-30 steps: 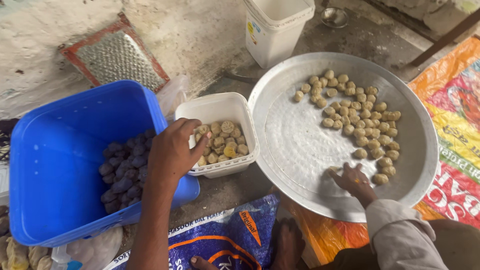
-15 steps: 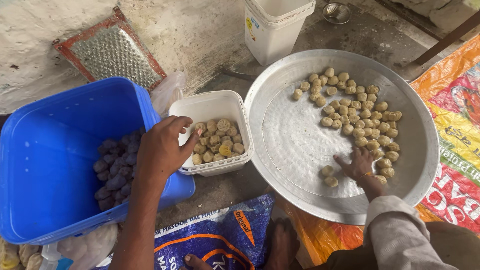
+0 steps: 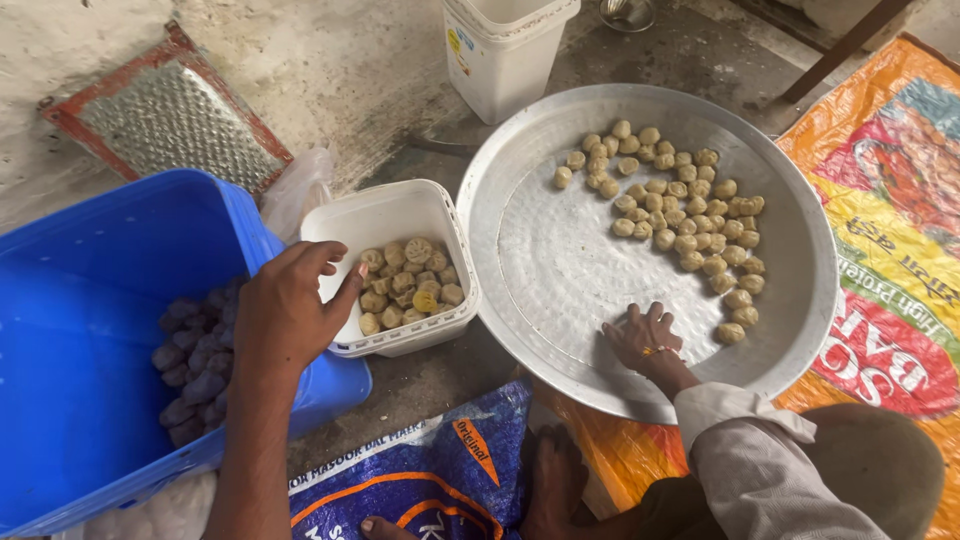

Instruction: The person sorts small round food items from a large metal tray into a white container, while also handling dark purple items in a blue bin. The person sits on the floor and uses both hands to pick and place the items.

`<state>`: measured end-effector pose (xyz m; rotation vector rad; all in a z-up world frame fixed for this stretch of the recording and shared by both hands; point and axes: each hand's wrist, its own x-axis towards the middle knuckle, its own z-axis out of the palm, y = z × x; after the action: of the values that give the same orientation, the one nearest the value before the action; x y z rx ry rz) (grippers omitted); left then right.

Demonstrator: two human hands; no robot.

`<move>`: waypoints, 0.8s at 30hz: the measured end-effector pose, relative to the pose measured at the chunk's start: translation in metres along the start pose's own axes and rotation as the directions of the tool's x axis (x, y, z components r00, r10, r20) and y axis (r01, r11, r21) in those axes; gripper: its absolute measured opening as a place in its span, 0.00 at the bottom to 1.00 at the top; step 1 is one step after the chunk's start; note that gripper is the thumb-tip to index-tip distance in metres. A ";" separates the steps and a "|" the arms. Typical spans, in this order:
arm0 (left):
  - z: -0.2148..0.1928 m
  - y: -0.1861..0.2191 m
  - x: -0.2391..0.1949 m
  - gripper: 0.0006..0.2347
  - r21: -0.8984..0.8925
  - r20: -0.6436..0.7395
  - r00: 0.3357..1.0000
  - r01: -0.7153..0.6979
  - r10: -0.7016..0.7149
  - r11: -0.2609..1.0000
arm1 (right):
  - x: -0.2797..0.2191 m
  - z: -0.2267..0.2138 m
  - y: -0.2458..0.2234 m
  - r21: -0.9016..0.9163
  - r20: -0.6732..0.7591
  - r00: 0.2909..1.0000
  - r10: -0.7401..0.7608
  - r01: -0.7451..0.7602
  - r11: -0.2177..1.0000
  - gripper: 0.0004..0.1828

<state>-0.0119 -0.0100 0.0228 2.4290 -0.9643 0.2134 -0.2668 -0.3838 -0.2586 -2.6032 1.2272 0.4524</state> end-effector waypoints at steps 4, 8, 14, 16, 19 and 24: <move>0.001 0.000 -0.002 0.12 0.008 0.008 1.000 0.017 -0.017 1.000 | 0.010 0.028 0.009 -0.025 -0.035 0.994 -0.101 0.100 0.995 0.37; 0.000 0.002 -0.002 0.12 0.022 0.039 0.998 0.054 -0.055 0.998 | 0.036 0.027 0.019 0.028 0.054 0.996 0.075 -0.076 0.997 0.42; 0.002 0.001 0.000 0.12 0.029 0.037 0.999 0.035 -0.036 0.999 | 0.059 -0.012 0.095 0.115 -0.207 0.925 0.319 -0.300 0.947 0.46; 0.003 0.000 0.000 0.12 0.030 0.041 0.998 0.040 -0.041 0.999 | 0.057 -0.017 0.119 0.087 -0.222 0.912 0.345 -0.334 0.939 0.56; 0.004 -0.002 0.000 0.12 0.043 0.018 1.000 -0.007 0.006 0.999 | 0.054 -0.012 0.132 0.040 -0.150 0.942 0.300 -0.297 0.954 0.57; 0.004 -0.002 0.000 0.12 0.040 0.033 0.999 0.012 -0.014 0.999 | 0.056 0.005 0.130 0.049 -0.113 0.966 0.231 -0.227 0.973 0.51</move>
<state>-0.0107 -0.0104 0.0185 2.4816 -0.9669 0.1903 -0.3354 -0.5023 -0.2936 -2.4997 1.5700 0.3170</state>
